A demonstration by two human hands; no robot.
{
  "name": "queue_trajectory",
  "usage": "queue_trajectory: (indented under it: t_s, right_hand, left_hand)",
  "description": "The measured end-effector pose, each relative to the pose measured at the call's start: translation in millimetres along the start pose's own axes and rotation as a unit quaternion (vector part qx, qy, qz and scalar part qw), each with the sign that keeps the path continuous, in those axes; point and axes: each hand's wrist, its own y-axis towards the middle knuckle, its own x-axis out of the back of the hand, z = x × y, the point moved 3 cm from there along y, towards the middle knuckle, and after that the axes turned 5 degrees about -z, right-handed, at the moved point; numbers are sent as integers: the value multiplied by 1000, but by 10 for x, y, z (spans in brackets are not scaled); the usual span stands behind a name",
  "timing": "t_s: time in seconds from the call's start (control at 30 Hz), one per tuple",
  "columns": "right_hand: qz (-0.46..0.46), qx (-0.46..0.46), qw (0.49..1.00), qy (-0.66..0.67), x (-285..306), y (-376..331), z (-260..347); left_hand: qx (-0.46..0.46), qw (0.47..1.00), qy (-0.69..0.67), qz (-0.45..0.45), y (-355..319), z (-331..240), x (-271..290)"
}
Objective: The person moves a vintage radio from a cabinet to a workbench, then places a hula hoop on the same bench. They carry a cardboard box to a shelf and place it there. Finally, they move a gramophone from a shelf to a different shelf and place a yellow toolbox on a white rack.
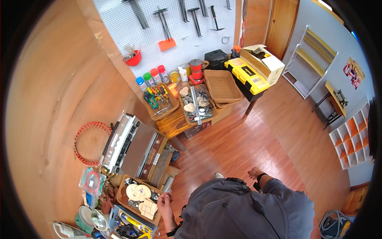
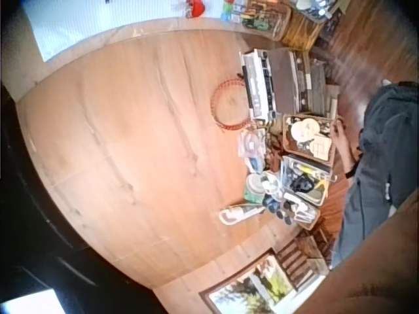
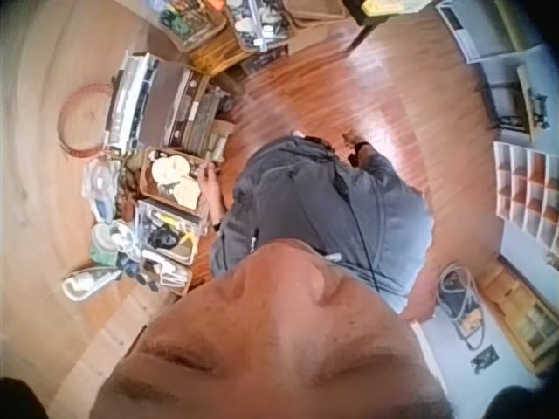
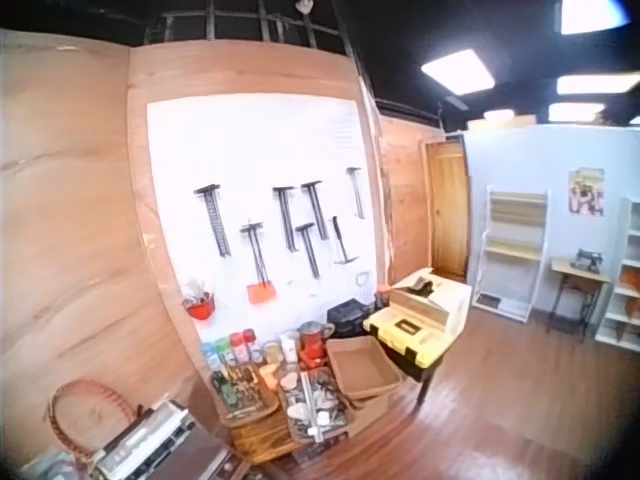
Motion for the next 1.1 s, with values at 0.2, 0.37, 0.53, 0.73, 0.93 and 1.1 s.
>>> queue_trajectory:
  t_s: [0.2,0.37,0.53,0.73,0.93,1.1]
  right_hand:
    - [1,42,998,38,305,345,46]
    - [-20,122,989,84,570,553,263]
    - [-68,134,974,168,973,617,115]
    - [-103,52,967,228,1163,793,-1149]
    - [-93,-115,905,399,885,443,-2335]
    - [-34,-229,765,602,480,408,-2882]
  left_hand:
    - [48,997,55,20,52,195,-601]
    - [61,994,68,53,83,75,-1229]
    - [56,989,75,115,131,70,-1890]
    - [65,969,119,208,159,88,-2776]
    - [40,929,164,330,332,216,-3700]
    - [29,896,183,403,419,166,-4658]
